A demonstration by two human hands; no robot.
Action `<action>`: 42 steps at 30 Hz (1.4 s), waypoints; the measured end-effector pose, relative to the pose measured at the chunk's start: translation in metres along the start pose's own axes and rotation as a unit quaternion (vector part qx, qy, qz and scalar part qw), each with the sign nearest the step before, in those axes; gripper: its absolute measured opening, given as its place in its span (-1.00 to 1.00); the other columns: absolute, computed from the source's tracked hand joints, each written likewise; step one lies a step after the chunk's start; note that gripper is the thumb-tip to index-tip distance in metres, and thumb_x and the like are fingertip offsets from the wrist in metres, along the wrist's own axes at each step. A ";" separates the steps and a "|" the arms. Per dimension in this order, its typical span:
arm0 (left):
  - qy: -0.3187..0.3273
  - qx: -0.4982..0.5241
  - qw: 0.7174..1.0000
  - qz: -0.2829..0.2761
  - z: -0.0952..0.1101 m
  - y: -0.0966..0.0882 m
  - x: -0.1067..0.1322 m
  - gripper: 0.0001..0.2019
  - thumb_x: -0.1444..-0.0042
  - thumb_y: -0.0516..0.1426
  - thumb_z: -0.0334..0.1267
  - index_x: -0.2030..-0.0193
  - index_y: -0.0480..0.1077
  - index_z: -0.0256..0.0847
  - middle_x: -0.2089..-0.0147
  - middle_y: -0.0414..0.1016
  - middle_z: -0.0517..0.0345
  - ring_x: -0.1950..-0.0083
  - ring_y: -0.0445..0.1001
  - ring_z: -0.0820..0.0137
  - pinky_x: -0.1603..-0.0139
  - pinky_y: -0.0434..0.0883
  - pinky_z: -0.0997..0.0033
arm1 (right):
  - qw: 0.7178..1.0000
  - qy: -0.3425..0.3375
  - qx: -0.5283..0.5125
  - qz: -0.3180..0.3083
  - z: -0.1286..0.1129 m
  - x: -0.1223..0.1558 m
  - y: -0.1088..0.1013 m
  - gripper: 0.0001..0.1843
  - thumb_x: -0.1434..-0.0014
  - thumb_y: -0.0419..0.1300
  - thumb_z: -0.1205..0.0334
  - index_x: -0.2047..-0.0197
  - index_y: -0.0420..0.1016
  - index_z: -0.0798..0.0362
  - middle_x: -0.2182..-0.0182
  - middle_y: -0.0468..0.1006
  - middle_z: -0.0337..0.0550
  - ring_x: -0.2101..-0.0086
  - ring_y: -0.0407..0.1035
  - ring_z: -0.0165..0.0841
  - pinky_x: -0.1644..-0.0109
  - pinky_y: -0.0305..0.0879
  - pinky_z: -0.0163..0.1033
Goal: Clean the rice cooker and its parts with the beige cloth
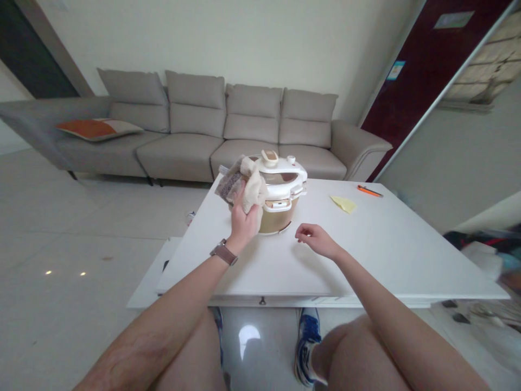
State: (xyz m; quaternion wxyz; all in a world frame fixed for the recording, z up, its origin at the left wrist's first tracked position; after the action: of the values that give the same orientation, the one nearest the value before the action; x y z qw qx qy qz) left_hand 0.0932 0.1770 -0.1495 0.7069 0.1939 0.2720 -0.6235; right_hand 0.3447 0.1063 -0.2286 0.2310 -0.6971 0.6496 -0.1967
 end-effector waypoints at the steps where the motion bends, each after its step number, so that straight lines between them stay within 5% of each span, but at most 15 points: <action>1: -0.009 0.007 1.000 0.021 0.001 -0.004 -0.007 -0.58 -0.34 0.14 -0.17 -0.29 0.45 -0.20 -0.26 0.56 -0.07 -0.41 0.42 0.16 -0.49 0.26 0.15 | 1.000 -0.003 0.004 0.000 -0.001 0.000 0.000 -0.82 -0.19 0.20 0.11 0.33 0.51 0.03 0.43 0.58 -0.20 0.34 0.49 -0.31 0.18 0.34 -0.22; 4: -0.020 0.006 0.998 0.061 0.010 -0.010 -0.031 -0.60 -0.38 0.09 -0.16 -0.25 0.47 -0.30 -0.18 0.61 -0.11 -0.31 0.50 0.16 -0.41 0.35 0.16 | 0.999 -0.019 0.028 0.004 -0.011 -0.001 0.003 -0.86 -0.20 0.17 0.19 0.34 0.51 0.03 0.42 0.57 -0.21 0.34 0.45 -0.33 0.18 0.33 -0.24; 6: 0.011 -0.057 0.998 0.034 0.027 -0.001 -0.043 -0.60 -0.38 0.10 -0.18 -0.26 0.48 -0.27 -0.21 0.60 -0.11 -0.33 0.48 0.13 -0.44 0.30 0.09 | 0.998 -0.037 0.044 0.001 -0.020 0.000 0.009 -0.87 -0.20 0.16 0.25 0.35 0.50 0.03 0.41 0.56 -0.22 0.34 0.42 -0.35 0.19 0.31 -0.26; 10: 0.169 -0.245 0.941 -0.159 0.075 0.064 -0.039 -0.58 -0.33 0.16 -0.20 -0.31 0.44 -0.15 -0.32 0.52 -0.08 -0.43 0.38 0.06 -0.59 -0.03 -0.13 | 0.992 -0.076 0.070 -0.067 -0.034 0.001 0.039 -0.85 -0.15 0.13 0.42 0.40 0.49 0.06 0.42 0.56 -0.22 0.34 0.40 -0.37 0.19 0.29 -0.29; 13: 0.240 -0.318 0.880 -0.260 0.099 0.110 -0.029 -0.57 -0.36 0.13 -0.16 -0.33 0.40 -0.16 -0.33 0.51 -0.13 -0.41 0.39 0.03 -0.55 -0.01 -0.21 | 0.982 -0.078 0.101 -0.142 -0.034 0.004 0.065 -0.84 -0.14 0.15 0.47 0.39 0.53 0.09 0.42 0.59 -0.20 0.35 0.42 -0.37 0.19 0.29 -0.30; 19: 0.184 -0.384 0.858 -0.287 0.113 0.158 -0.049 -0.64 -0.41 0.07 -0.03 -0.05 0.54 -0.24 0.05 0.66 -0.22 -0.03 0.62 -0.01 -0.31 0.27 -0.19 | 0.967 -0.062 0.142 -0.202 -0.037 0.010 0.088 -0.84 -0.19 0.20 0.42 0.27 0.63 0.12 0.32 0.67 -0.11 0.31 0.47 -0.34 0.19 0.32 -0.30; 23: 0.182 -0.362 0.874 -0.270 0.113 0.163 -0.048 -0.69 -0.37 0.13 -0.09 -0.05 0.53 -0.25 -0.01 0.64 -0.26 -0.12 0.58 -0.04 -0.36 0.18 -0.26 | 0.961 -0.061 0.166 -0.212 -0.041 0.011 0.092 -0.83 -0.19 0.22 0.40 0.22 0.65 0.13 0.26 0.70 -0.08 0.27 0.49 -0.31 0.17 0.33 -0.30; 27: 0.197 -0.296 0.899 -0.256 0.107 0.146 -0.044 -0.77 -0.31 0.18 -0.16 -0.01 0.54 -0.20 -0.03 0.64 -0.20 -0.15 0.56 0.01 -0.40 0.22 -0.13 | 0.959 -0.059 0.170 -0.221 -0.038 0.013 0.090 -0.81 -0.21 0.20 0.40 0.19 0.66 0.14 0.22 0.71 -0.04 0.25 0.50 -0.30 0.13 0.34 -0.28; 33: 0.074 -0.100 0.984 -0.128 0.079 0.071 -0.059 -0.81 -0.15 0.30 -0.10 0.12 0.60 -0.05 0.25 0.66 0.01 0.12 0.62 0.10 -0.15 0.48 0.17 | 0.960 -0.057 0.164 -0.222 -0.030 0.018 0.080 -0.81 -0.20 0.20 0.41 0.19 0.66 0.12 0.22 0.71 -0.08 0.23 0.51 -0.31 0.11 0.35 -0.28; 38: 0.042 -0.129 0.989 -0.060 0.049 0.013 -0.051 -0.64 -0.21 0.20 -0.12 -0.10 0.60 -0.14 0.07 0.70 -0.05 0.01 0.65 0.05 -0.16 0.48 0.15 | 0.962 -0.058 0.158 -0.215 -0.030 0.018 0.073 -0.81 -0.20 0.21 0.38 0.17 0.66 0.11 0.18 0.71 -0.06 0.20 0.53 -0.29 0.07 0.37 -0.27; 42: 0.092 -0.197 0.973 -0.082 0.036 -0.010 -0.034 -0.50 -0.14 0.20 -0.23 -0.24 0.53 -0.21 -0.14 0.65 -0.13 -0.19 0.59 0.01 -0.29 0.42 0.12 | 0.963 -0.058 0.151 -0.216 -0.032 0.018 0.072 -0.80 -0.21 0.20 0.38 0.17 0.66 0.10 0.18 0.71 -0.07 0.20 0.53 -0.28 0.07 0.38 -0.25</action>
State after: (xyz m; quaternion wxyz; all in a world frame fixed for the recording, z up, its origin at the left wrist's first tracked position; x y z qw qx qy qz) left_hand 0.0859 0.1794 -0.0996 0.6493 0.0849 0.4684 -0.5931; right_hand 0.2693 0.0829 -0.2443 0.3225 -0.7883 0.4317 -0.2970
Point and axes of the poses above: each hand's wrist, its own x-axis away from the middle knuckle, its own y-axis out of the palm, z = x × y, the point moved 9 cm from there along -x, towards the middle knuckle
